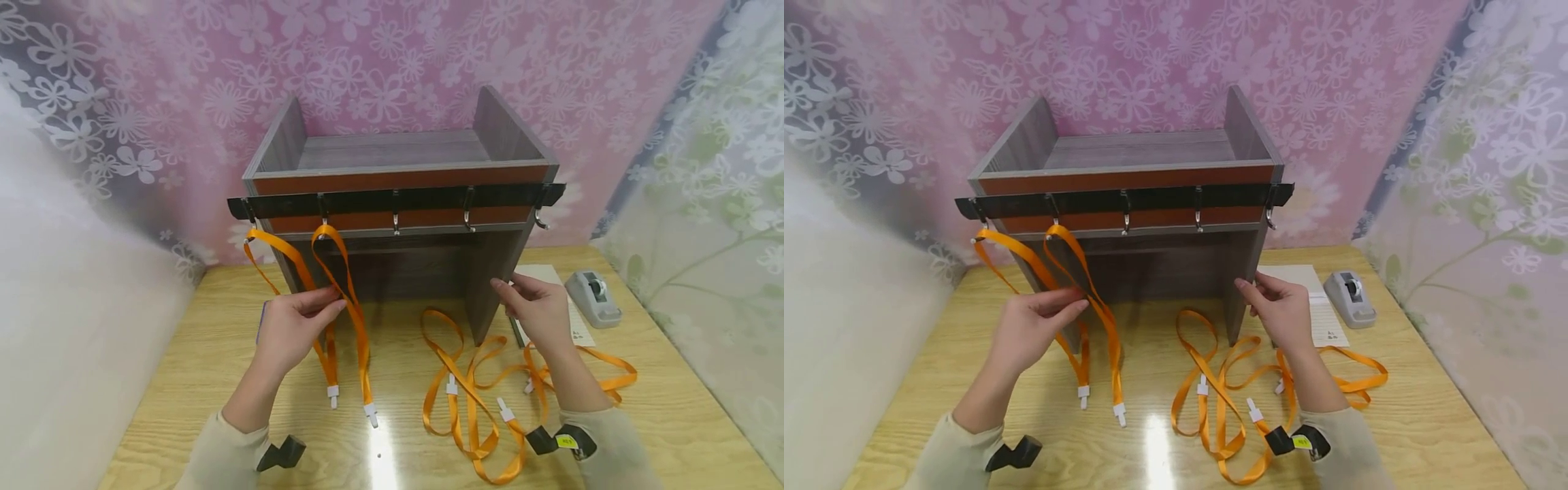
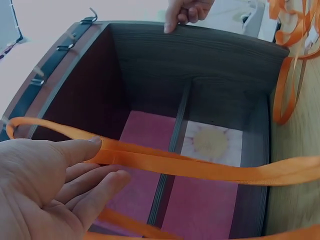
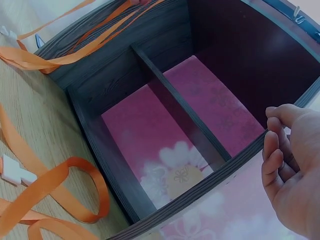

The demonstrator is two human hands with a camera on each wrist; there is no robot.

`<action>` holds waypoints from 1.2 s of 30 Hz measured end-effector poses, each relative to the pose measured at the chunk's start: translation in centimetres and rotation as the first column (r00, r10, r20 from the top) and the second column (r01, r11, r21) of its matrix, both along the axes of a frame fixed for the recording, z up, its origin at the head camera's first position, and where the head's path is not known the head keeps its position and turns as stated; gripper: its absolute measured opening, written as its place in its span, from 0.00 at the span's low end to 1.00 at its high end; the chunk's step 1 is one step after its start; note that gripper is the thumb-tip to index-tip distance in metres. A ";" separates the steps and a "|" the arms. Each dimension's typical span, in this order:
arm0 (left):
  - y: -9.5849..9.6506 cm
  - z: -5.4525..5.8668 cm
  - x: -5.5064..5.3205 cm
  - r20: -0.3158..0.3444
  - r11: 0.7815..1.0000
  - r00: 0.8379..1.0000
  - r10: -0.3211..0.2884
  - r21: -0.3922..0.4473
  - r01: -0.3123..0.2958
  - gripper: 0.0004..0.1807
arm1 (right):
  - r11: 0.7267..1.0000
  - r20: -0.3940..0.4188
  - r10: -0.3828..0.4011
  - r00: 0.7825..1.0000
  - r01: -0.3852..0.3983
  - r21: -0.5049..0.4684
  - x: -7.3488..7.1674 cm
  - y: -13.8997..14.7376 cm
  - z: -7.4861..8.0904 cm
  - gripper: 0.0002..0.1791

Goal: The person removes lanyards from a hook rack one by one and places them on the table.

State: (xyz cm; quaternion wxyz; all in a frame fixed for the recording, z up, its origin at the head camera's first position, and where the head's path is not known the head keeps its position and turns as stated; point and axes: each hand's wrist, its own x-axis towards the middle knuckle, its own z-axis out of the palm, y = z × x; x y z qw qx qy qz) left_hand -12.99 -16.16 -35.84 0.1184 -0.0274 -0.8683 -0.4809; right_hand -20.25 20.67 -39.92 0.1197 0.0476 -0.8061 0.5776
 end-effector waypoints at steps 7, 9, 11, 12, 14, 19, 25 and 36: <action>2.0 -0.2 -1.0 -0.084 1.000 0.996 -0.007 0.007 0.008 0.12 | 0.999 -0.006 0.034 0.999 -0.034 -0.035 0.0 0.1 0.0 0.18; 2.4 -0.4 -1.3 -0.124 1.000 0.992 0.020 0.016 -0.018 0.11 | 0.998 -0.005 0.044 0.999 -0.044 -0.042 -0.1 0.2 0.0 0.18; 2.7 -0.7 -1.6 -0.149 0.999 0.988 0.041 0.040 -0.036 0.10 | 0.998 0.000 0.051 0.999 -0.051 -0.045 -0.1 0.3 0.0 0.19; 2.7 -0.9 -1.8 -0.158 0.998 0.986 0.047 0.053 -0.039 0.10 | 0.998 0.000 0.051 0.999 -0.051 -0.040 -0.1 0.3 0.0 0.18; 2.9 -1.3 -2.0 -0.164 0.996 0.985 0.048 0.083 -0.035 0.10 | 0.998 -0.002 0.045 0.999 -0.045 -0.036 -0.2 0.3 -0.1 0.18; 2.9 -1.9 -2.2 -0.172 0.991 0.985 0.010 0.136 0.013 0.08 | 0.998 -0.017 0.041 0.999 -0.042 -0.036 -0.1 0.2 -0.2 0.19; 2.1 -0.7 -1.3 -0.183 0.996 0.983 -0.026 0.079 0.041 0.10 | 0.999 -0.012 0.040 0.999 -0.040 -0.024 -0.1 0.1 -0.6 0.20; 0.6 4.2 0.7 -0.222 0.994 0.970 -0.098 0.019 0.105 0.08 | 1.000 -0.039 0.014 0.999 -0.015 -0.002 -0.1 -0.1 -0.4 0.17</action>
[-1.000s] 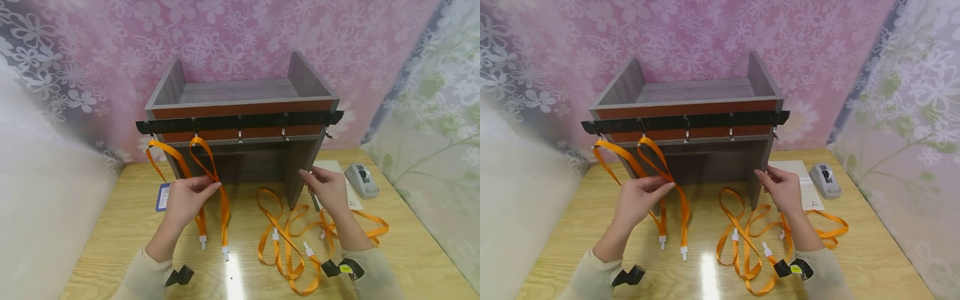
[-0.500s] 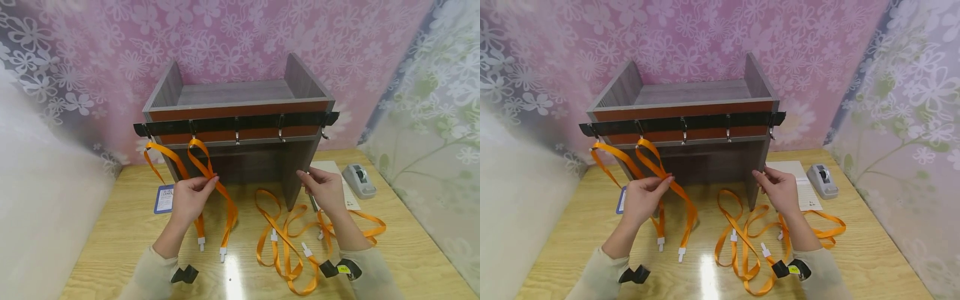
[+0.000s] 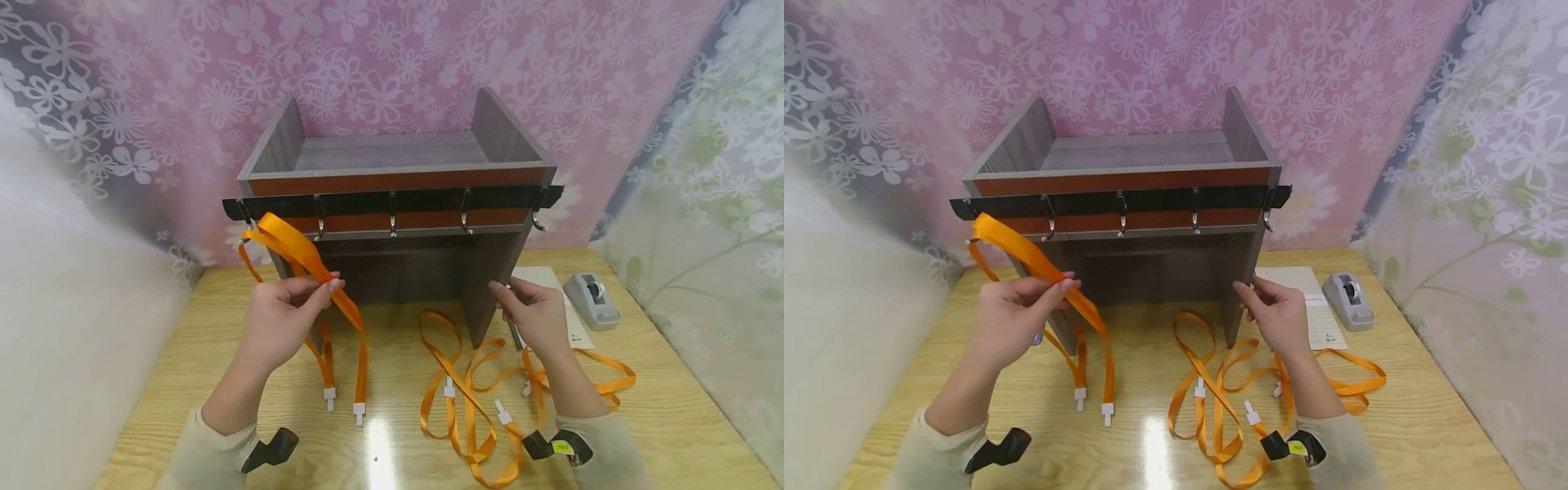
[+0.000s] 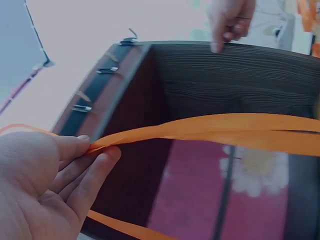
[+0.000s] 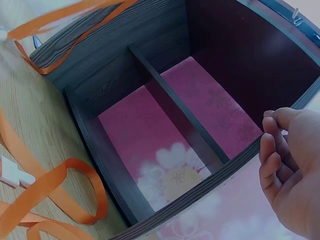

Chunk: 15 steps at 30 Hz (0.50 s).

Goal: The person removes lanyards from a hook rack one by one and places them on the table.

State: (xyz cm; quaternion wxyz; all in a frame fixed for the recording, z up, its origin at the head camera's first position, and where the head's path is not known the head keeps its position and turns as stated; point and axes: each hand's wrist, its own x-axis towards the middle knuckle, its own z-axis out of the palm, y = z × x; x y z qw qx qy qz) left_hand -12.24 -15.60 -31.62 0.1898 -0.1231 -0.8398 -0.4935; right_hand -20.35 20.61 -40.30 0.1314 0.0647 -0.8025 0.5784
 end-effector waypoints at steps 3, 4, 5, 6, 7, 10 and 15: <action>-0.1 1.3 0.1 -0.010 0.999 0.999 -0.040 0.011 0.040 0.07 | 0.999 -0.016 -0.022 1.000 0.022 0.025 0.2 -0.3 0.4 0.15; 0.0 1.7 0.1 -0.005 0.999 0.999 -0.052 0.013 0.052 0.07 | 0.999 -0.025 -0.032 0.999 0.033 0.040 0.3 -0.4 0.7 0.14; 0.0 2.1 0.2 0.000 0.998 0.998 -0.061 0.016 0.061 0.07 | 0.998 -0.033 -0.043 0.999 0.045 0.054 0.6 -0.6 1.0 0.13; 0.1 2.4 0.2 0.004 0.997 0.998 -0.070 0.019 0.070 0.07 | 0.996 -0.040 -0.054 0.998 0.057 0.073 0.9 -0.9 1.4 0.13; 0.2 2.7 0.3 0.007 0.997 0.997 -0.079 0.024 0.079 0.07 | 0.994 -0.042 -0.062 0.997 0.065 0.084 1.1 -1.0 1.7 0.13; 0.6 3.3 0.7 0.008 0.993 0.994 -0.110 0.043 0.110 0.07 | 0.992 -0.041 -0.076 0.996 0.080 0.094 1.1 -1.0 1.5 0.13; 1.4 4.2 1.2 -0.011 0.988 0.988 -0.155 0.006 0.155 0.07 | 0.993 0.003 -0.080 0.997 0.079 0.093 0.2 -0.6 0.5 0.15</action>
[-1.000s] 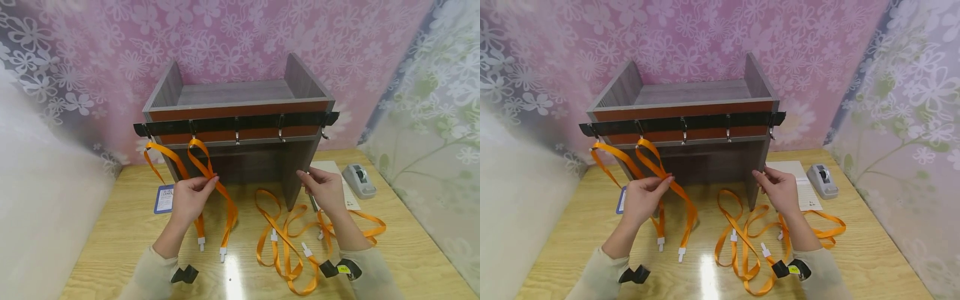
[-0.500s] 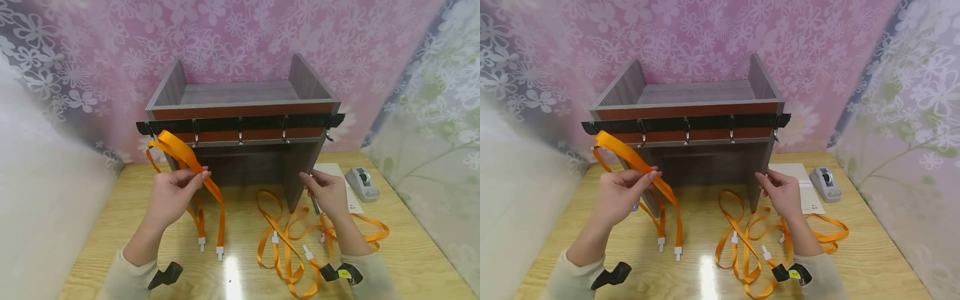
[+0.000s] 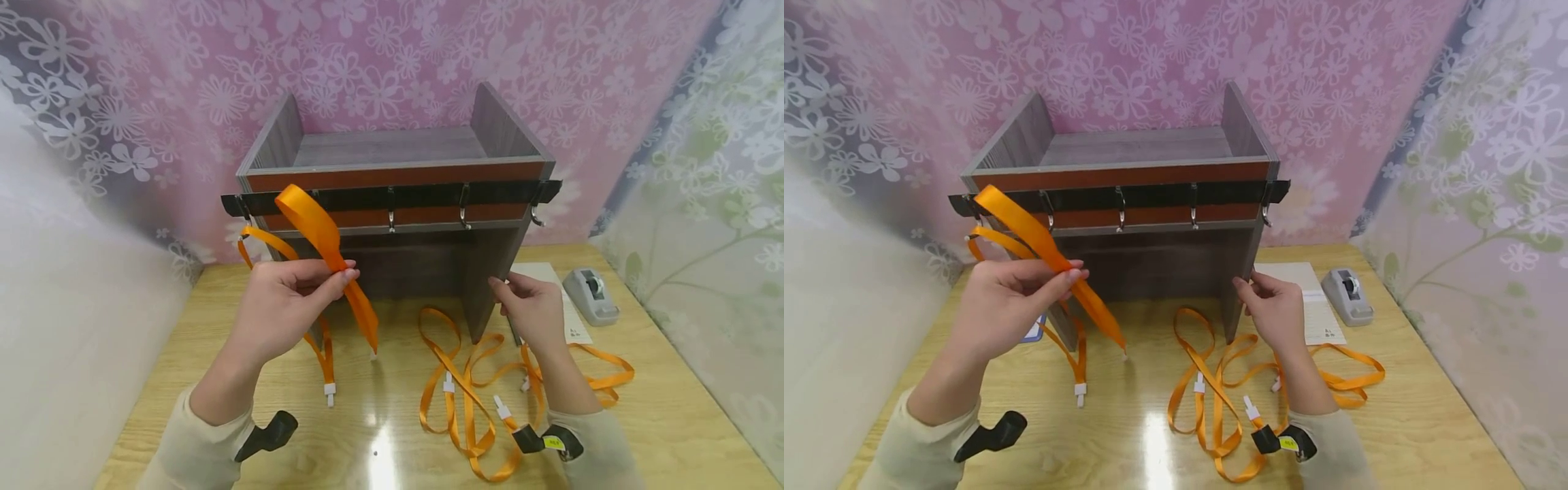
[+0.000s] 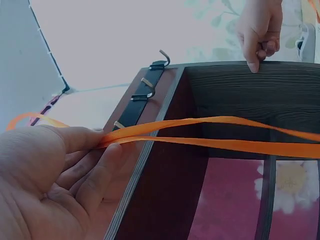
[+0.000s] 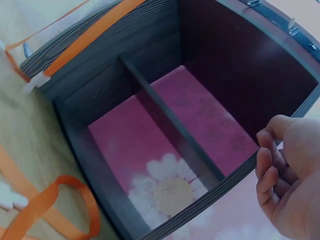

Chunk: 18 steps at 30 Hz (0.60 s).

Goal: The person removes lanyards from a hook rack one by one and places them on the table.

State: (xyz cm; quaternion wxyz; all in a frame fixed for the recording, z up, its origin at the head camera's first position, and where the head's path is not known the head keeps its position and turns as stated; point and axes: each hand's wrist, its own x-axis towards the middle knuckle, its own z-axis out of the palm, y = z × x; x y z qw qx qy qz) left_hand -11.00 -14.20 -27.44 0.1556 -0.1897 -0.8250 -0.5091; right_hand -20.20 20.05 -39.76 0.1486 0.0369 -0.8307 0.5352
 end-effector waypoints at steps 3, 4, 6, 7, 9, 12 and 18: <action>0.4 0.1 0.4 0.012 0.999 1.000 -0.017 -0.032 0.018 0.06 | 1.000 0.030 0.003 1.000 -0.002 -0.005 0.2 0.0 0.4 0.18; 0.4 0.0 0.5 0.021 0.999 0.999 -0.025 -0.033 0.026 0.06 | 1.000 0.040 0.002 0.999 -0.002 -0.006 0.3 -0.1 0.5 0.18; 0.5 -0.5 0.9 0.044 0.998 0.998 -0.043 -0.040 0.045 0.06 | 1.000 0.057 -0.001 0.998 0.001 -0.006 0.3 -0.1 0.4 0.20; 0.6 -0.8 1.0 0.053 0.997 0.997 -0.052 -0.048 0.054 0.06 | 1.000 0.064 -0.004 0.998 0.004 -0.006 0.3 0.0 0.4 0.20; 0.6 -1.5 1.3 0.073 0.995 0.996 -0.059 -0.081 0.065 0.05 | 1.000 0.074 -0.011 0.997 0.011 -0.005 0.4 0.0 0.3 0.20; 0.7 -2.8 1.5 0.094 0.986 0.993 -0.065 -0.149 0.079 0.04 | 1.000 0.077 -0.016 0.997 0.016 0.000 0.3 0.0 0.3 0.20; 0.4 -5.9 1.3 0.166 0.978 0.983 -0.080 -0.175 0.109 0.06 | 1.000 0.055 -0.020 0.998 0.020 0.015 0.3 -0.1 0.4 0.19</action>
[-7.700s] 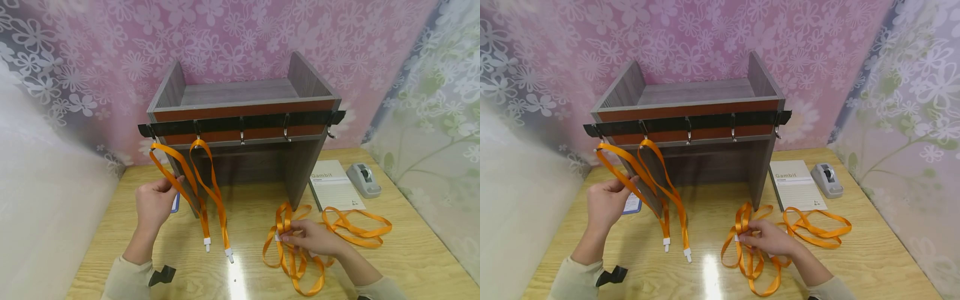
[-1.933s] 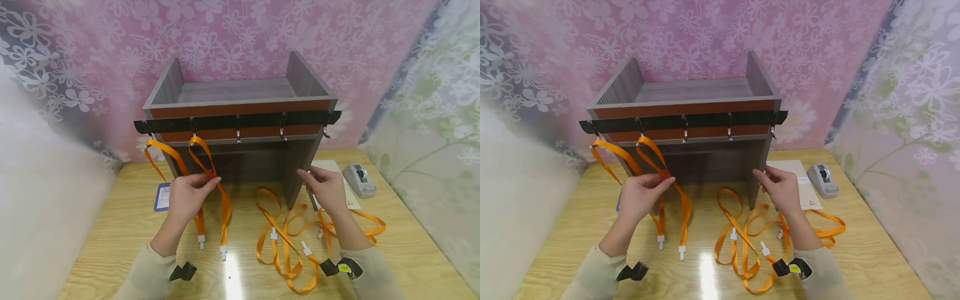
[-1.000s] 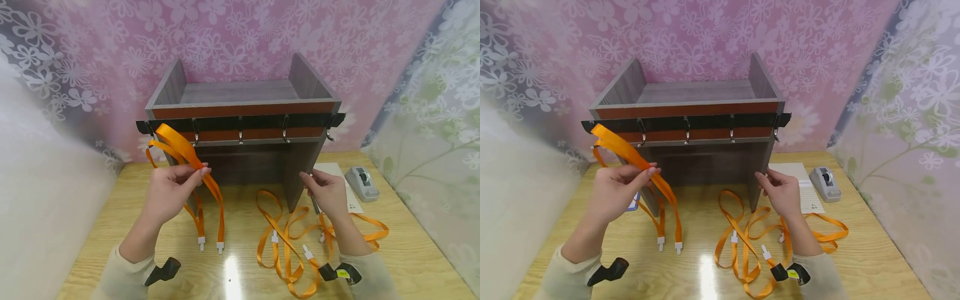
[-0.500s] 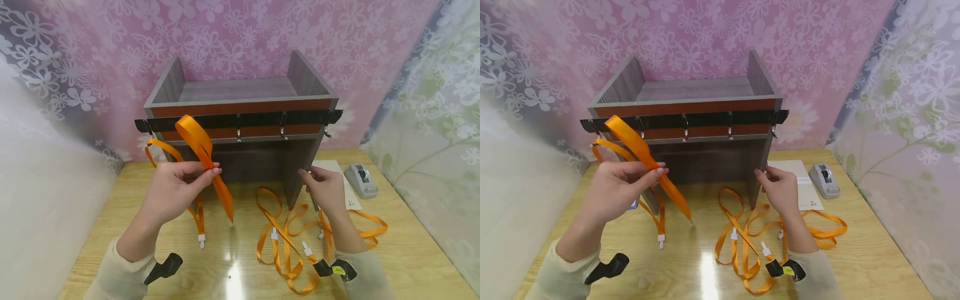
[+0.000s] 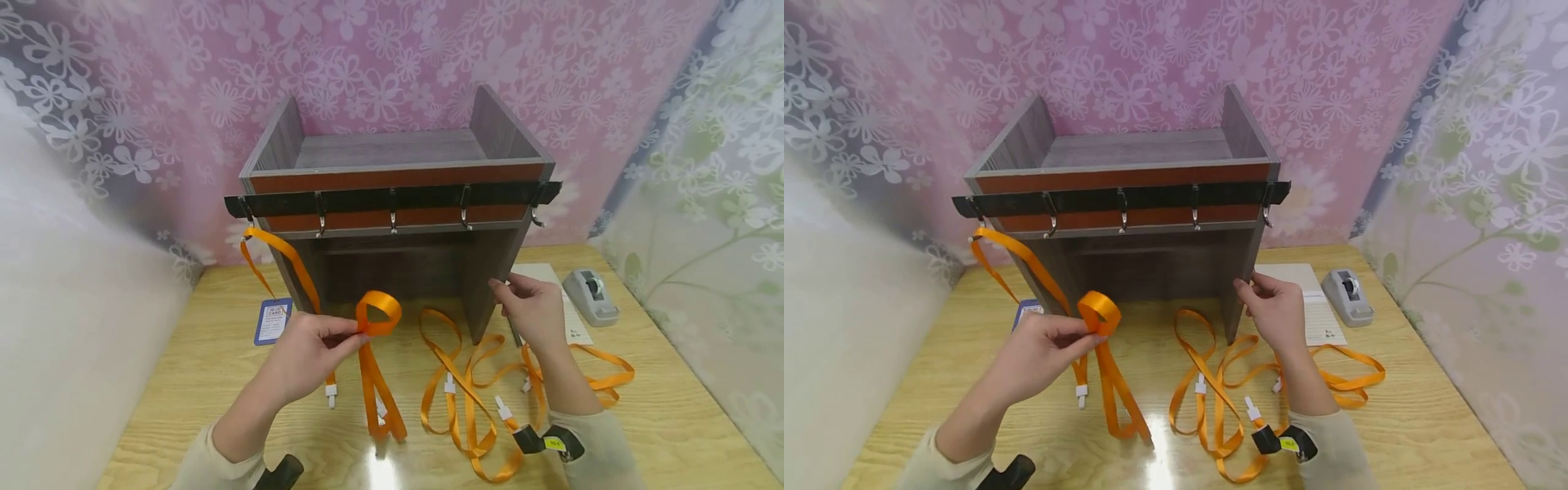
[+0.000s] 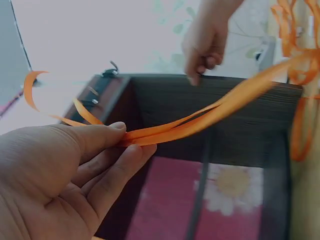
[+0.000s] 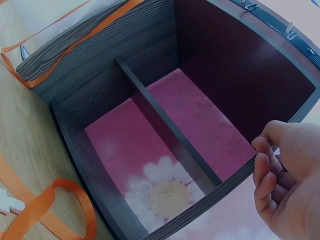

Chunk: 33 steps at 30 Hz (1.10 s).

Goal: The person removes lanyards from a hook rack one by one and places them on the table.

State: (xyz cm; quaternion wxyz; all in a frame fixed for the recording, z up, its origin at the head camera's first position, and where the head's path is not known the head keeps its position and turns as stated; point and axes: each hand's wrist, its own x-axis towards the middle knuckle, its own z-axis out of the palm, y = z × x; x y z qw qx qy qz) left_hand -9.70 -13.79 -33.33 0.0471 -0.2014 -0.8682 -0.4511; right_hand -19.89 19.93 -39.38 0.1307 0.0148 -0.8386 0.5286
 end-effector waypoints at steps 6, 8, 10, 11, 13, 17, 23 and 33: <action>-0.8 -2.7 -0.4 0.126 0.998 0.990 0.058 -0.012 -0.056 0.09 | 1.000 0.008 -0.007 1.000 0.007 -0.028 0.1 0.0 -0.1 0.19; -1.2 -3.7 -0.7 0.148 0.998 0.987 0.065 -0.003 -0.065 0.10 | 0.999 0.019 -0.011 1.000 0.012 -0.038 0.2 0.0 -0.1 0.20; -1.4 -4.8 -1.0 0.157 0.998 0.985 0.067 0.002 -0.068 0.11 | 0.999 0.031 -0.015 0.999 0.017 -0.048 0.2 0.0 -0.2 0.20; -1.5 -5.4 -1.1 0.163 0.997 0.984 0.071 0.001 -0.073 0.11 | 0.998 0.036 -0.016 0.999 0.018 -0.052 0.2 0.1 -0.2 0.21; -1.6 -6.6 -1.4 0.165 0.997 0.983 0.075 -0.016 -0.074 0.12 | 0.998 0.037 -0.018 0.999 0.020 -0.065 0.2 0.1 -0.2 0.21; -1.4 -8.7 -1.8 0.130 0.992 0.988 0.078 -0.108 -0.064 0.13 | 0.997 0.027 -0.020 0.999 0.022 -0.067 0.1 0.0 -0.1 0.20; -1.3 -10.8 -2.3 0.156 0.983 0.985 0.070 -0.178 -0.042 0.13 | 0.998 0.014 -0.012 1.000 0.013 -0.061 0.0 -0.1 0.1 0.19; -2.3 -13.2 -2.3 0.252 0.997 0.967 -0.026 -0.065 0.044 0.14 | 0.994 0.031 -0.024 0.999 0.027 -0.106 0.1 -0.5 0.2 0.19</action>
